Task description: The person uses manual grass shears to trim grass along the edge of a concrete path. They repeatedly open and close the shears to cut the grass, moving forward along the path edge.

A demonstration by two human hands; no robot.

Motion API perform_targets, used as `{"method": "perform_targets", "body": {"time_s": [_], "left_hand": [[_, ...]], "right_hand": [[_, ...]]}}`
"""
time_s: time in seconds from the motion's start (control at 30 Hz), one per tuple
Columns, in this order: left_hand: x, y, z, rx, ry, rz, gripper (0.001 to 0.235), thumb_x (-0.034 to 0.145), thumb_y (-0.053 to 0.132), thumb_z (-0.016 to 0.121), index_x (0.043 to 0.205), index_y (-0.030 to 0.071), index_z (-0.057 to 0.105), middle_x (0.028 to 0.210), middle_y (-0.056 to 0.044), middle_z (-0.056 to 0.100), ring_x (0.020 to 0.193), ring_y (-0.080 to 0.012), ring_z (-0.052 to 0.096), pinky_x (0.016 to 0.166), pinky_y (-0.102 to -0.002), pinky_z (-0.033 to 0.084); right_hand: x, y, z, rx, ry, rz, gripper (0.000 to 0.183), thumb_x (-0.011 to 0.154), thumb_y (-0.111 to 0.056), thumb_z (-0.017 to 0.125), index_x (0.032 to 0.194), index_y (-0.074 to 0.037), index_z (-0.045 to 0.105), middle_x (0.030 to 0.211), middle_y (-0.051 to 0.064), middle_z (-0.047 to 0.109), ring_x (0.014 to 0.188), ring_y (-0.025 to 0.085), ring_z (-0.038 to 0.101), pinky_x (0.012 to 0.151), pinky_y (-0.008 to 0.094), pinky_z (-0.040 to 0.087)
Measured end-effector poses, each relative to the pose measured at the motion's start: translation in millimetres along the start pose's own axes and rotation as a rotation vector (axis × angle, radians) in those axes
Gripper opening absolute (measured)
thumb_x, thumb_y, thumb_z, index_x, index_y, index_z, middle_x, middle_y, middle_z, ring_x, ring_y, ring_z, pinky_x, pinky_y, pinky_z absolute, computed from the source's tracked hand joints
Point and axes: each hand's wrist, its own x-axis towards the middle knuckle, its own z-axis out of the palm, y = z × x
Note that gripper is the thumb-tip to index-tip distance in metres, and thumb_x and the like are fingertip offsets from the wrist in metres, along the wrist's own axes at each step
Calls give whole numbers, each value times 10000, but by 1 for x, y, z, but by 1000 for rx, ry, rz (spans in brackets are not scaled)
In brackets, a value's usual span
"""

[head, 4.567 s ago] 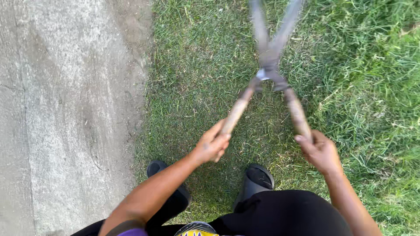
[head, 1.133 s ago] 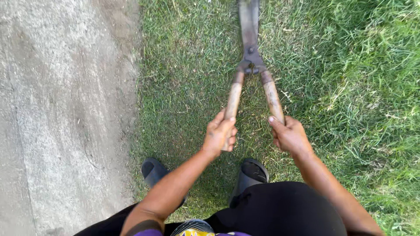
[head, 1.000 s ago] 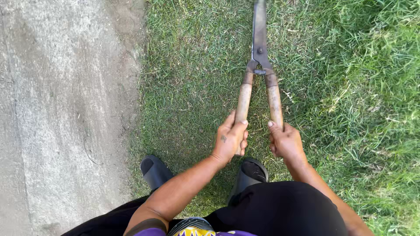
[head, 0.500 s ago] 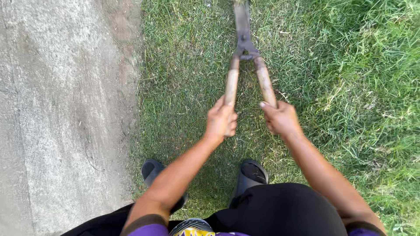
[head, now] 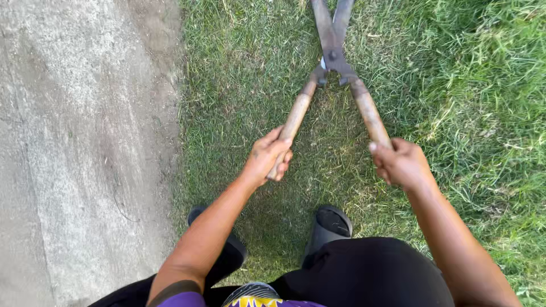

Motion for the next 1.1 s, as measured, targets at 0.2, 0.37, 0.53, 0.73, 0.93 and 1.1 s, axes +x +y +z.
{"method": "perform_targets", "body": {"time_s": [0.2,0.37,0.53,0.73,0.93,1.1], "left_hand": [[21,3,75,-141,128,102,548,991,212,604,1524,201,476,696,13,554,453,-74,515,336,-258,431],[-21,-3,60,-175,8,15,583,967,215,581,1527,266,429,711,4,557,454,-81,518,343,-269,451],[-11,0,12,-114,-41,-50,619,958,177,605,1548,240,429,715,-38,593,443,-97,516,327,-276,429],[19,-1,58,-158,26,-9,564,962,197,607,1510,203,475,681,4,555,432,-86,499,316,-271,412],[11,-25,93,-138,1,152,540,999,217,597,1522,216,465,715,9,556,472,-88,520,365,-273,454],[-10,-18,56,-262,-50,-19,605,956,199,593,1532,255,415,711,-8,569,451,-91,518,341,-277,439]], "right_hand": [[28,1,52,296,22,-90,344,966,-350,687,970,-29,564,612,-9,519,417,92,459,340,276,355],[-19,17,48,204,-8,-57,306,942,-314,680,931,-30,565,590,11,542,401,115,489,340,289,368],[-32,15,-2,70,71,-5,262,924,-293,705,970,-45,632,597,9,554,423,103,471,361,268,351],[17,17,6,234,35,-27,256,913,-331,713,960,-98,617,590,-14,528,417,102,453,343,281,341],[6,30,35,309,76,-62,310,955,-322,705,930,-43,573,618,-1,542,431,107,480,348,274,366],[-21,27,19,157,38,-40,283,909,-309,726,955,-48,623,627,44,584,426,124,512,352,289,414]]}}
